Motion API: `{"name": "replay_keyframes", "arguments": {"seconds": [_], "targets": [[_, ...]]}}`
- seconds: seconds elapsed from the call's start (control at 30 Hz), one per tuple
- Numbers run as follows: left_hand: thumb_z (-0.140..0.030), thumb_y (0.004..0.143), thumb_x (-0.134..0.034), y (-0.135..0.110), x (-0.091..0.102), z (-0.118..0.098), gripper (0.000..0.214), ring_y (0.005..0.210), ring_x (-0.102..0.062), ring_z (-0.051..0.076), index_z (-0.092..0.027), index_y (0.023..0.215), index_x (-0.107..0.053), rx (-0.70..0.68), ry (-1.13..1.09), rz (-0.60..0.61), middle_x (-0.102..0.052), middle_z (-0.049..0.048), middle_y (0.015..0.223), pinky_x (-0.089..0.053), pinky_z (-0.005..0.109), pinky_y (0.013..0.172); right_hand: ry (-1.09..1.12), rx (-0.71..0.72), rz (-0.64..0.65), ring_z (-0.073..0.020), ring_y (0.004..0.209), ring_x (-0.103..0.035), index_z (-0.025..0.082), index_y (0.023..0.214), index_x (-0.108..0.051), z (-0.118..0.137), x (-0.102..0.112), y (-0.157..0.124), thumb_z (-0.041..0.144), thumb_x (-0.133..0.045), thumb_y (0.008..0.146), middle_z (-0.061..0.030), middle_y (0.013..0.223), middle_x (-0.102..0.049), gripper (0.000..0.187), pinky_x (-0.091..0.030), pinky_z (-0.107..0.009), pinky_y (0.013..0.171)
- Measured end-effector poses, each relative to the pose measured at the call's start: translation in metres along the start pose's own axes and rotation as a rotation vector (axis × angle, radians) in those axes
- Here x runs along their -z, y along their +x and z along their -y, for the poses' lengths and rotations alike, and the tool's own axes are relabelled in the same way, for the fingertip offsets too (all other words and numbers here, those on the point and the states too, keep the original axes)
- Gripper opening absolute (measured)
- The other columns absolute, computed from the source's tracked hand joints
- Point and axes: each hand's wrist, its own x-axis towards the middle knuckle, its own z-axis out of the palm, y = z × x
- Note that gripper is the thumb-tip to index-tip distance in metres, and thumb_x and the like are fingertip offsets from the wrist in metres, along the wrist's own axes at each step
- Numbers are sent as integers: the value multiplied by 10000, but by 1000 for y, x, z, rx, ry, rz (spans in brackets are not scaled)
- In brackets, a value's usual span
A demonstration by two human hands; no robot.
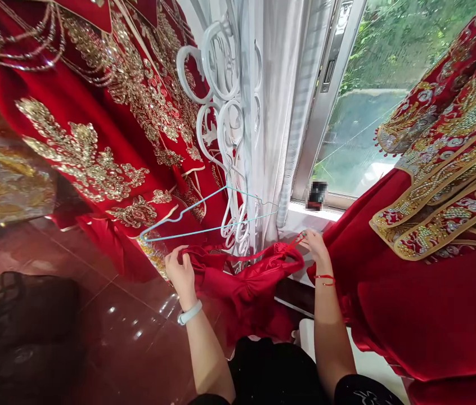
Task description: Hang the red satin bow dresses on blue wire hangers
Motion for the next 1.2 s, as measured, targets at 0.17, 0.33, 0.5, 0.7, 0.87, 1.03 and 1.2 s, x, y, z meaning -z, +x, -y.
{"name": "replay_keyframes", "arguments": {"seconds": [0.17, 0.33, 0.5, 0.7, 0.87, 1.03, 1.2], "targets": [[-283, 890, -496, -5, -1, 3, 276, 1053, -583, 294, -190, 995, -733, 126, 120, -39, -649, 125, 1049, -445, 470, 1008, 352, -59, 113, -161, 669, -669, 199, 871, -766, 4, -5, -5, 530, -724, 738, -104, 1003, -797, 360, -626, -381, 709], [-293, 845, -519, -3, 8, 13, 264, 1057, -549, 351, -182, 914, -748, 228, 191, -107, -687, 138, 931, -421, 545, 991, 592, -25, 3, -225, 878, -741, 195, 906, -810, 23, -11, 16, 484, -929, 511, -84, 1036, -818, 503, -625, -418, 854], [-331, 707, -625, 4, 26, 20, 302, 767, -637, 251, -167, 929, -746, 272, -165, 236, -688, 66, 730, -510, 406, 794, 653, 136, 115, -247, 1089, -743, 243, 881, -808, 54, -13, 37, 465, -948, 548, -32, 981, -821, 424, -573, -431, 1037], [-357, 549, -790, 3, 37, 5, 396, 705, -686, 200, -170, 895, -745, 415, -459, 642, -735, 42, 738, -530, 311, 681, 694, 183, 128, -298, 1069, -763, 257, 862, -790, 62, -4, 28, 571, -932, 563, -71, 964, -822, 456, -595, -505, 1004], [-407, 557, -828, 4, 34, -1, 590, 661, -693, 191, -162, 1074, -686, 535, -601, 542, -741, 35, 751, -540, 307, 642, 713, 168, 114, -327, 1047, -770, 246, 829, -797, 61, 8, 21, 617, -938, 534, -95, 939, -825, 495, -622, -521, 946], [-344, 558, -828, 9, 35, -1, 827, 673, -708, 173, -176, 1321, -558, 572, -651, 502, -758, 32, 826, -548, 279, 639, 574, 179, 215, -312, 932, -786, 213, 858, -836, 83, 9, 15, 490, -965, 543, -82, 902, -828, 439, -636, -487, 891], [-271, 607, -799, 4, 36, 0, 1069, 641, -703, 148, -227, 1544, -287, 501, -696, 525, -743, -15, 799, -561, 268, 672, 349, 219, 298, -258, 794, -756, 210, 820, -848, 119, -9, 13, 420, -886, 616, -58, 803, -816, 295, -616, -385, 725]]}}
